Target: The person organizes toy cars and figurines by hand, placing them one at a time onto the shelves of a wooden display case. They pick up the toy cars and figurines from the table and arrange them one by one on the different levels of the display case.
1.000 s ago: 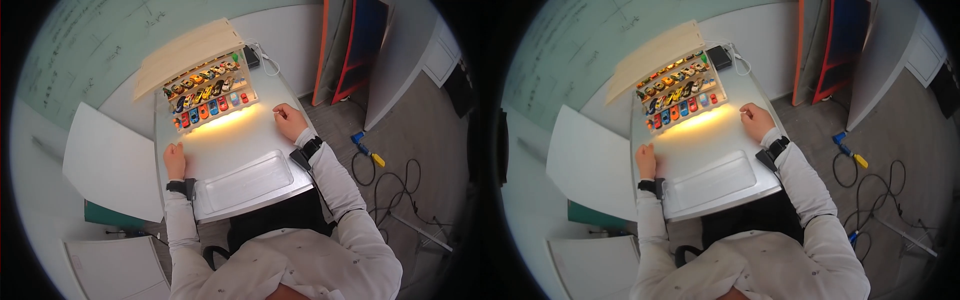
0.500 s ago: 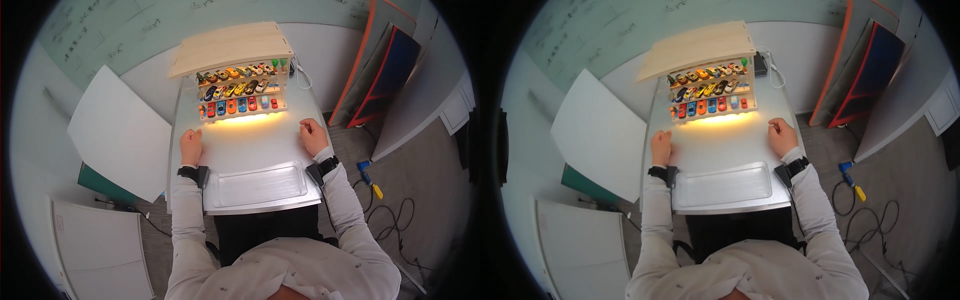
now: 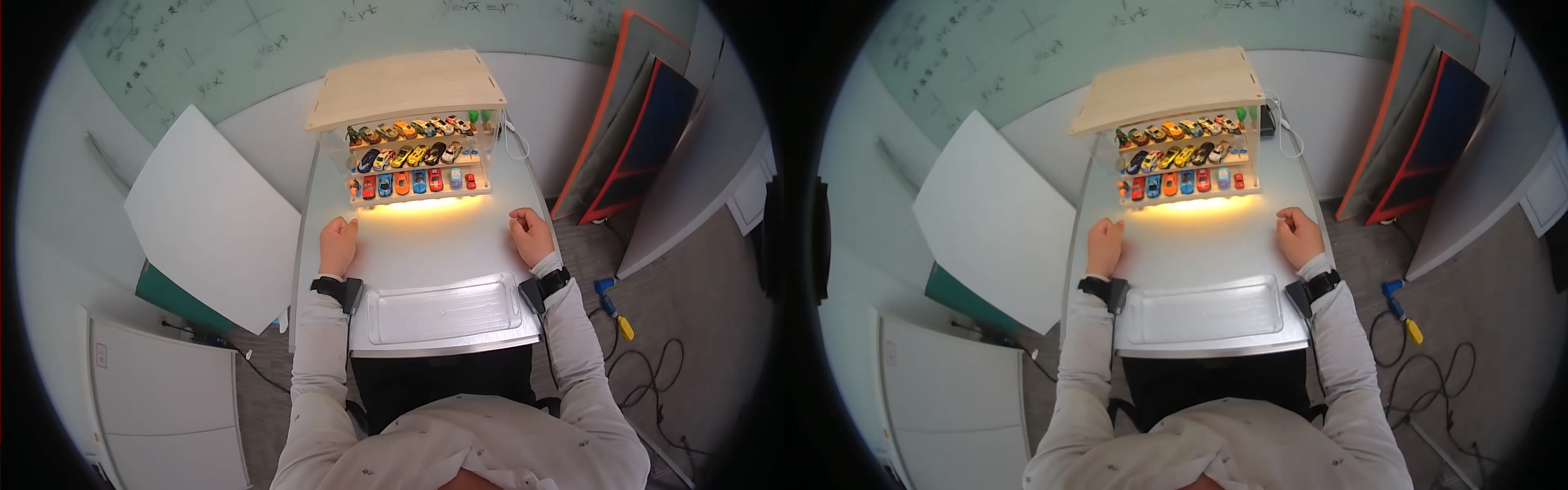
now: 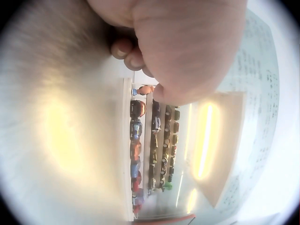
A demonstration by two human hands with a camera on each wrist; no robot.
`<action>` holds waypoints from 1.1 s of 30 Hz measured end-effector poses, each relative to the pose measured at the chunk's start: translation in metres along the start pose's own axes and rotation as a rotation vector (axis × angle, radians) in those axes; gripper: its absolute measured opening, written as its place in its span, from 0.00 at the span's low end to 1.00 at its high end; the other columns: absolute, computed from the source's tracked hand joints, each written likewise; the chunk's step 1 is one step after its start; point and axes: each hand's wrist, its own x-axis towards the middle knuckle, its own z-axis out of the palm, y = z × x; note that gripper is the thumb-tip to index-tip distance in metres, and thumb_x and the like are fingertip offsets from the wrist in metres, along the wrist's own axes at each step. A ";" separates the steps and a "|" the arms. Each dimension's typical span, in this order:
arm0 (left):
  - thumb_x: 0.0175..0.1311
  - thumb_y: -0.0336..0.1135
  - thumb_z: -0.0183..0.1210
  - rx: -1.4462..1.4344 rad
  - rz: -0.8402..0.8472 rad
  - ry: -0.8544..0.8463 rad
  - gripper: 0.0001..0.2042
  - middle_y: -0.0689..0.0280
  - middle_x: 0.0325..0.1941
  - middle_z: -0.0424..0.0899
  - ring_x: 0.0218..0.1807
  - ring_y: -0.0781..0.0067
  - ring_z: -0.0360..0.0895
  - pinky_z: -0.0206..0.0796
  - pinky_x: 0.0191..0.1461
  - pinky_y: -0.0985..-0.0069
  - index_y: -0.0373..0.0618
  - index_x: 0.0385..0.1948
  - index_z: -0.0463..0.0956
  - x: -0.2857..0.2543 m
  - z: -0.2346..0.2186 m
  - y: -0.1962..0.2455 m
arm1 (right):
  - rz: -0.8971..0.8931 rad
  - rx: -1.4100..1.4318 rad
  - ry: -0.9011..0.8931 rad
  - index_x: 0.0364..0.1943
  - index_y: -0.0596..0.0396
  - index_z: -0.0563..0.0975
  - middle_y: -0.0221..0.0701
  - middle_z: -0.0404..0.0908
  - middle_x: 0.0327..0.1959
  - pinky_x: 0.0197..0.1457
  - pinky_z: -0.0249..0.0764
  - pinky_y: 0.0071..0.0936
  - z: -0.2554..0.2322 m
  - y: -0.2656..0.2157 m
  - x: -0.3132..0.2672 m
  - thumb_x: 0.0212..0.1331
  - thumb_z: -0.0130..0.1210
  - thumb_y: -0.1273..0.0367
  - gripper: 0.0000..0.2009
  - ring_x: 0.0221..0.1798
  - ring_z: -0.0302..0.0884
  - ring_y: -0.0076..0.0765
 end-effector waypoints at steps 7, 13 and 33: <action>0.68 0.34 0.62 -0.024 0.009 -0.005 0.22 0.75 0.17 0.58 0.24 0.82 0.53 0.50 0.26 0.72 0.46 0.16 0.59 -0.001 0.000 0.002 | -0.008 -0.013 -0.012 0.48 0.59 0.80 0.29 0.82 0.33 0.42 0.74 0.22 0.001 0.000 0.001 0.67 0.56 0.72 0.09 0.35 0.77 0.21; 0.68 0.34 0.62 -0.007 -0.026 -0.012 0.22 0.75 0.16 0.58 0.23 0.82 0.53 0.51 0.25 0.72 0.46 0.16 0.59 0.000 0.001 0.003 | -0.003 -0.028 -0.008 0.48 0.59 0.80 0.29 0.82 0.33 0.42 0.74 0.22 0.002 0.002 0.001 0.68 0.56 0.71 0.09 0.35 0.77 0.22; 0.67 0.34 0.62 -0.023 0.008 -0.002 0.22 0.72 0.17 0.56 0.24 0.79 0.53 0.51 0.27 0.70 0.43 0.17 0.58 -0.004 -0.001 0.002 | 0.006 -0.001 0.001 0.47 0.60 0.79 0.24 0.78 0.30 0.35 0.71 0.19 0.001 0.000 0.001 0.70 0.55 0.72 0.08 0.31 0.73 0.17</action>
